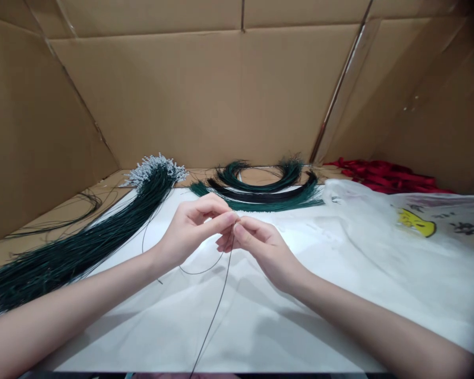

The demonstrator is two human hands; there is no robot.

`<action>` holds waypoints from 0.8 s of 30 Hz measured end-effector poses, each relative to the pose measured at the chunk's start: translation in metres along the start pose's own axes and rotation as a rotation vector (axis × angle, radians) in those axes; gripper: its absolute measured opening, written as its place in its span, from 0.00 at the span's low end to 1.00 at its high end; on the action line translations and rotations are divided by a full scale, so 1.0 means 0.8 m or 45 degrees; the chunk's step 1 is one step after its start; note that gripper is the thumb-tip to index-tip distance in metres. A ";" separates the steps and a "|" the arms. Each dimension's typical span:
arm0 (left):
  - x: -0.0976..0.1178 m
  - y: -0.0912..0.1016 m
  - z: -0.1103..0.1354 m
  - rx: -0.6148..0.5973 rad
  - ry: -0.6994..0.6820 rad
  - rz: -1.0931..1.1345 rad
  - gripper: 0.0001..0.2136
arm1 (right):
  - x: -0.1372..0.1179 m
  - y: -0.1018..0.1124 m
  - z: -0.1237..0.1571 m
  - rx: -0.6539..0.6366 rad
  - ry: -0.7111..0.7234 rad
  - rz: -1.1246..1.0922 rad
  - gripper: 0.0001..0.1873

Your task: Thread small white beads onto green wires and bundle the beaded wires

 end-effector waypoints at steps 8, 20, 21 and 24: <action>-0.007 0.002 0.000 -0.001 0.062 0.058 0.07 | -0.003 -0.005 0.000 -0.024 -0.018 0.010 0.14; 0.007 0.015 -0.004 0.001 0.040 -0.156 0.08 | -0.002 -0.003 0.000 -0.048 -0.066 0.079 0.14; 0.007 0.016 -0.004 -0.002 0.047 -0.161 0.08 | -0.002 -0.003 0.000 -0.052 -0.070 0.078 0.14; 0.006 0.017 -0.005 -0.002 0.072 -0.167 0.08 | -0.001 -0.003 0.000 -0.067 -0.086 0.071 0.14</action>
Point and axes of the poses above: each hand's wrist, its own z-axis away from the middle knuckle, its own y-axis out of the back of the hand, x = y × z, the point moved 5 cm from there along -z, towards the middle knuckle, and after that the axes turned 10 degrees about -x, right-handed, at the moved point
